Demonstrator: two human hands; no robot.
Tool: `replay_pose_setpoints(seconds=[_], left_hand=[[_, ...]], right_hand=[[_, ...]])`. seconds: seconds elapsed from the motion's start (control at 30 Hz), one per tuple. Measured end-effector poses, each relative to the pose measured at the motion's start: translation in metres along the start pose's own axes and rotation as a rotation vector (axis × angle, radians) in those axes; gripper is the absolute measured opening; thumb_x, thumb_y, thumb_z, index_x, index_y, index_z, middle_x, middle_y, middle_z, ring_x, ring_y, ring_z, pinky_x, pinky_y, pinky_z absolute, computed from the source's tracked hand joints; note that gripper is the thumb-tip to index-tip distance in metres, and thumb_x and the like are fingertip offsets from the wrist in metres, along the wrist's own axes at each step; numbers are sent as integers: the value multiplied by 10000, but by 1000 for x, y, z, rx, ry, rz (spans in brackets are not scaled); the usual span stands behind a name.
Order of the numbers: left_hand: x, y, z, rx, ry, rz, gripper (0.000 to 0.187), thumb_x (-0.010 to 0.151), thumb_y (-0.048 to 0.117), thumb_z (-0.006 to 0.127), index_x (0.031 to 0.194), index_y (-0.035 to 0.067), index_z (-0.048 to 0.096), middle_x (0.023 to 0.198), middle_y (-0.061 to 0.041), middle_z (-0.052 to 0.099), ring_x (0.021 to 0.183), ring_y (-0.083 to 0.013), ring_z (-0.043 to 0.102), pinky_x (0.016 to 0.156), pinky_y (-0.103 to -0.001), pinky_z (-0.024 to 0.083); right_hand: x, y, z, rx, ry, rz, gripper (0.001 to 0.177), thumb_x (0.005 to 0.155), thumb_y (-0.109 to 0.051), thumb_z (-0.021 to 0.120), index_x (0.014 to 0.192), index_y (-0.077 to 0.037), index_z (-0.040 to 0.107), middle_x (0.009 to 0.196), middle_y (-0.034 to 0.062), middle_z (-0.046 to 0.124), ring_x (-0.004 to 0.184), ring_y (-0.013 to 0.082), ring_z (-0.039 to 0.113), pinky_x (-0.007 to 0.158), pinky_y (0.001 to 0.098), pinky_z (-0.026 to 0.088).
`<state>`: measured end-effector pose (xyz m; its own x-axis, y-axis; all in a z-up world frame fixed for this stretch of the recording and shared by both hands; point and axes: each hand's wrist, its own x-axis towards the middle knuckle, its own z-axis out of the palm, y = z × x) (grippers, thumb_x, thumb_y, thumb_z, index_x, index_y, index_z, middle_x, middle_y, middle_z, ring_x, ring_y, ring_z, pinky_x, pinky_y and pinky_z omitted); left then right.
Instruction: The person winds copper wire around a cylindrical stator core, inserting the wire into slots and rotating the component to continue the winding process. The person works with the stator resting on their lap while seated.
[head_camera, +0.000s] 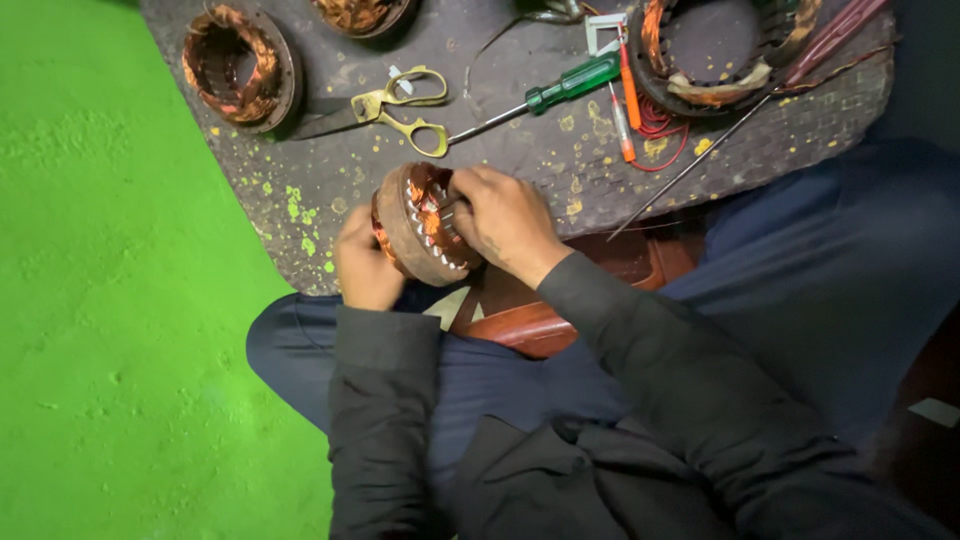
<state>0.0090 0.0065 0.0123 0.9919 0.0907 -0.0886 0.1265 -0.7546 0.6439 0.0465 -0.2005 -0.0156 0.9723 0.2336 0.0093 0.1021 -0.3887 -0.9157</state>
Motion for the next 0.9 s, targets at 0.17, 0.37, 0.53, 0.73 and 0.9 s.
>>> replay_pose_setpoints(seconds=[0.17,0.37,0.53,0.73,0.9], left_hand=[[11,7,6,-165,-38,-69,575,836,128,809,1333,22,539,1231,-89,677,1113,-154,659,969,-312,518],[23,6,13,-416,-153,-38,467,924,86,776,1349,54,586,1291,-70,689,1185,-154,652,1063,-299,515],[26,7,9,-413,-189,-101,504,876,76,809,1326,60,582,1256,-62,703,1157,-153,663,1026,-302,525],[25,11,8,-436,-195,-93,551,852,93,818,1332,61,549,1241,-61,694,1132,-146,659,993,-300,532],[21,8,15,-363,-147,-56,437,921,115,766,1305,62,566,1199,-55,713,1098,-138,674,973,-287,538]], right_hand=[[2,6,-7,-6,-78,-63,134,913,-137,684,1034,-84,664,952,143,679,864,409,676,755,507,547],[11,9,0,148,-101,166,170,803,-179,803,893,-56,729,804,145,699,682,308,705,653,406,557],[3,9,6,224,-16,326,147,839,-130,756,849,-1,687,785,138,727,656,233,728,622,361,558],[7,11,7,133,7,210,163,818,-99,783,844,-1,655,790,159,690,712,319,694,658,417,537],[7,7,1,93,22,89,206,810,-104,799,871,-11,625,832,157,675,767,362,671,668,442,526]])
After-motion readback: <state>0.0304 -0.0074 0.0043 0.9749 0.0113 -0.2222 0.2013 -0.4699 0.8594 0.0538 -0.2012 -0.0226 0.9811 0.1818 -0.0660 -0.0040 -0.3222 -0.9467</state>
